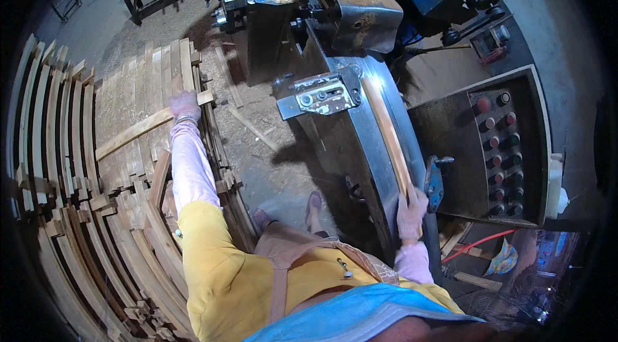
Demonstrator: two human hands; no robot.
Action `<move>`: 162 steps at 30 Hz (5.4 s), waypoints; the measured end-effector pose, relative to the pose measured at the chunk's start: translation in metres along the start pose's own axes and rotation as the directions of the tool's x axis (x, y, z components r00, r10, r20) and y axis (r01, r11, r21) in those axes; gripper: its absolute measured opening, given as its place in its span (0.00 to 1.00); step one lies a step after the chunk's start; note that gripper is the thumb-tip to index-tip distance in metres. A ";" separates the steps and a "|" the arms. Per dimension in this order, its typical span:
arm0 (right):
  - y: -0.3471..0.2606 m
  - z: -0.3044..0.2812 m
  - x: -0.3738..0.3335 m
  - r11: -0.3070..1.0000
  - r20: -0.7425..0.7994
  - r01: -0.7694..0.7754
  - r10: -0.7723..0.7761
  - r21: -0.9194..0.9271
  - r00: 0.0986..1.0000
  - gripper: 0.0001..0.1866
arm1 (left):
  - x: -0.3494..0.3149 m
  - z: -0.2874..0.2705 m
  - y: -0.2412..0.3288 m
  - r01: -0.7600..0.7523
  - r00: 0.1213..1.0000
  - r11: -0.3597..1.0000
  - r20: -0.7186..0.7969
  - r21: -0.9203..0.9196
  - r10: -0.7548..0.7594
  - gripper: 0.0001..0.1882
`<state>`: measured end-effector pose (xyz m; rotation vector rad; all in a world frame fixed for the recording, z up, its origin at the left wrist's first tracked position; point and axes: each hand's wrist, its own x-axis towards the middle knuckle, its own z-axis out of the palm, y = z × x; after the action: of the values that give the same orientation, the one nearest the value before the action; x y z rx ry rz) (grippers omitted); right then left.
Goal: The person operates a jointer machine by feeding wood slats across the blade and then stacks the processed wood pieces onto a large pile.
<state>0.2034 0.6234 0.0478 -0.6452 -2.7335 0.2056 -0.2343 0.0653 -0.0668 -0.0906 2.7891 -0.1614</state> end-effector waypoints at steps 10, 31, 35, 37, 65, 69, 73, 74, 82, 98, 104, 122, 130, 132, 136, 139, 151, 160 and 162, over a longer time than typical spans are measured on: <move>-0.111 0.100 0.183 0.976 -0.008 0.011 -0.013 -0.216 1.000 0.10 | -0.150 -0.182 -0.022 -0.637 0.256 0.763 -0.964 -0.115 0.068 0.26; -0.060 -0.036 0.050 0.946 0.301 0.178 -0.259 0.270 0.918 0.27 | -0.465 0.170 -0.113 0.573 0.602 0.504 -0.086 -0.646 -0.794 0.59; 0.015 -0.014 0.027 0.972 0.243 0.165 -0.121 -0.167 0.962 0.26 | -0.518 0.225 -0.142 0.714 0.637 0.567 0.047 -0.411 -0.769 0.55; 0.015 0.020 0.050 0.951 0.030 0.308 -0.307 -0.026 0.951 0.21 | -0.514 0.220 -0.151 0.722 0.647 0.562 0.106 -0.404 -0.755 0.50; -0.003 -0.043 0.010 0.992 0.189 0.114 -0.122 0.052 0.974 0.27 | -0.281 -0.032 0.118 0.104 0.971 -0.683 0.222 -0.723 -0.086 0.12; 0.034 -0.009 -0.002 0.971 0.033 0.229 -0.227 -0.064 0.973 0.24 | -0.293 0.007 0.106 0.141 0.946 -0.726 0.307 -0.673 -0.101 0.11; -0.008 0.064 0.083 0.960 -0.097 0.225 -0.244 -0.168 0.965 0.15 | -0.308 0.031 0.102 0.186 0.940 -0.688 0.332 -0.702 -0.085 0.08; -0.025 0.079 0.110 0.956 -0.126 0.227 -0.252 -0.185 0.959 0.12 | -0.311 0.034 0.101 0.183 0.945 -0.717 0.322 -0.673 -0.060 0.07; -0.195 0.062 0.159 0.704 0.083 0.201 -0.348 0.681 0.934 0.18 | -0.309 -0.013 0.096 -0.019 0.889 -0.640 0.281 -0.768 -0.363 0.08; -0.008 -0.039 0.013 0.998 0.204 0.034 -0.024 -0.044 0.979 0.27 | -0.290 0.106 -0.179 0.497 0.864 0.776 0.138 -0.387 -0.485 0.30; -0.004 0.053 0.073 0.947 0.013 0.298 -0.301 0.119 0.953 0.16 | -0.307 0.094 -0.189 0.396 0.910 0.781 0.089 -0.483 -0.406 0.24; -0.247 0.030 0.032 0.290 0.226 0.016 -0.780 0.957 0.584 0.38 | -0.270 -0.170 0.010 -0.214 0.973 -0.691 -0.211 -0.691 -0.090 0.13; -0.045 -0.036 0.013 0.976 0.302 0.089 -0.147 0.198 0.942 0.30 | -0.234 -0.102 0.140 0.239 0.967 -0.901 0.008 -0.362 0.254 0.19; -0.002 -0.022 0.016 0.974 0.196 0.219 -0.205 -0.051 0.959 0.27 | -0.237 -0.077 0.134 0.157 0.986 -0.867 0.124 -0.473 0.110 0.10; 0.011 0.055 0.082 0.920 0.036 0.356 -0.355 -0.166 0.934 0.21 | -0.250 -0.035 0.125 0.144 0.977 -0.821 0.212 -0.553 0.029 0.07; -0.059 0.102 0.176 0.908 -0.182 0.398 -0.416 -0.129 0.891 0.14 | -0.262 -0.021 0.120 0.130 0.967 -0.783 0.253 -0.609 -0.036 0.06; -0.280 0.019 0.054 0.482 0.595 -0.349 -0.656 0.804 0.464 0.21 | -0.292 -0.036 0.069 -0.196 0.940 0.088 -0.213 -0.977 -0.268 0.42; -0.010 -0.032 0.022 0.990 0.215 0.137 -0.126 -0.036 0.968 0.21 | -0.483 0.201 -0.211 0.828 0.513 0.425 0.187 -0.366 -0.838 0.50; 0.022 -0.013 0.016 0.966 0.135 0.241 -0.228 -0.094 0.964 0.22 | -0.498 0.219 -0.224 0.835 0.531 0.473 0.181 -0.282 -0.828 0.47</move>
<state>0.2032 0.6513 0.0600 -0.3397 -2.9262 0.0393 0.3174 -0.1383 -0.0771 -1.5545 2.4373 0.1018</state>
